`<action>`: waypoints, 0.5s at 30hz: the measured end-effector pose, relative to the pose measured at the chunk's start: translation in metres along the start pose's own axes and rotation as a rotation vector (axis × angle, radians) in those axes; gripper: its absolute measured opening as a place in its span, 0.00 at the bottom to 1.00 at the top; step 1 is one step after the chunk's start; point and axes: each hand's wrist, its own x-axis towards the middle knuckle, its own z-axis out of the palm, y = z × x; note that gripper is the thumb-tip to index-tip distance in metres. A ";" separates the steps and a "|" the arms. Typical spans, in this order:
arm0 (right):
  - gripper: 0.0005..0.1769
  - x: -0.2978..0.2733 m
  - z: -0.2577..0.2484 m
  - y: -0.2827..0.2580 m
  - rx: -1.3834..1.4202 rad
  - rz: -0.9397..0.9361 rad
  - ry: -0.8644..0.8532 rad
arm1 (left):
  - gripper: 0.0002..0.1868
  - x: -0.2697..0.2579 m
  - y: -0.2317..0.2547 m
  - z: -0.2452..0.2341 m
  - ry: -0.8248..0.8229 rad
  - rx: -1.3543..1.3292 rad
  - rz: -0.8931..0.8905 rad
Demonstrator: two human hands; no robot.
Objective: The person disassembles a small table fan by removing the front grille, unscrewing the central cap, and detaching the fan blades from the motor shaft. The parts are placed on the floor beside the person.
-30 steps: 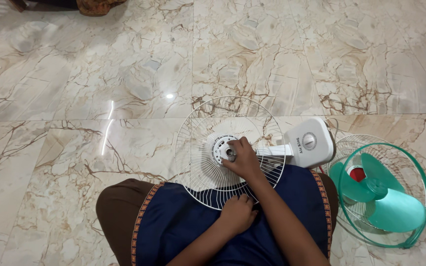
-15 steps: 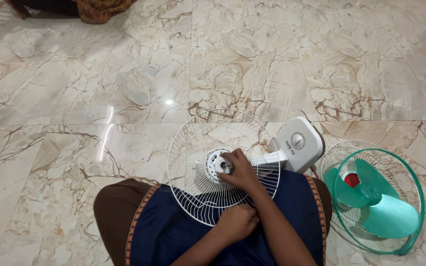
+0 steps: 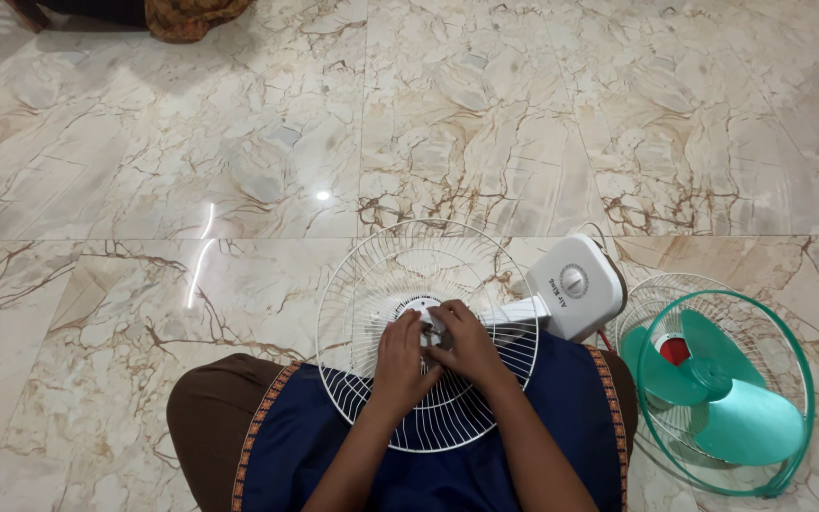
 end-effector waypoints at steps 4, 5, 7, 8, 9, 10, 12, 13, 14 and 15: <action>0.40 0.000 -0.004 -0.001 -0.046 -0.101 -0.034 | 0.53 -0.002 -0.005 0.003 -0.013 0.022 0.001; 0.40 0.001 -0.004 -0.001 -0.066 -0.131 -0.043 | 0.54 -0.002 -0.005 0.003 -0.030 0.039 0.007; 0.40 0.002 -0.004 0.001 -0.063 -0.154 -0.059 | 0.53 -0.002 -0.006 0.003 -0.015 0.042 0.009; 0.40 0.002 -0.004 0.001 -0.062 -0.166 -0.067 | 0.53 -0.002 -0.007 0.003 -0.008 0.044 0.011; 0.40 0.003 -0.003 0.002 -0.066 -0.168 -0.073 | 0.53 -0.001 -0.008 0.004 -0.017 0.047 0.002; 0.40 0.004 -0.003 0.003 -0.071 -0.172 -0.079 | 0.54 0.000 -0.010 0.004 -0.025 0.051 -0.008; 0.39 0.005 -0.002 0.005 -0.081 -0.169 -0.097 | 0.56 0.000 -0.011 0.005 -0.035 0.072 -0.032; 0.39 0.005 -0.001 0.005 -0.086 -0.163 -0.109 | 0.56 0.002 -0.012 0.006 -0.037 0.089 -0.046; 0.39 0.005 -0.001 0.005 -0.091 -0.156 -0.122 | 0.57 0.002 -0.012 0.007 -0.039 0.106 -0.061; 0.38 0.004 -0.001 0.004 -0.071 -0.147 -0.107 | 0.57 0.001 -0.012 0.007 -0.043 0.087 -0.070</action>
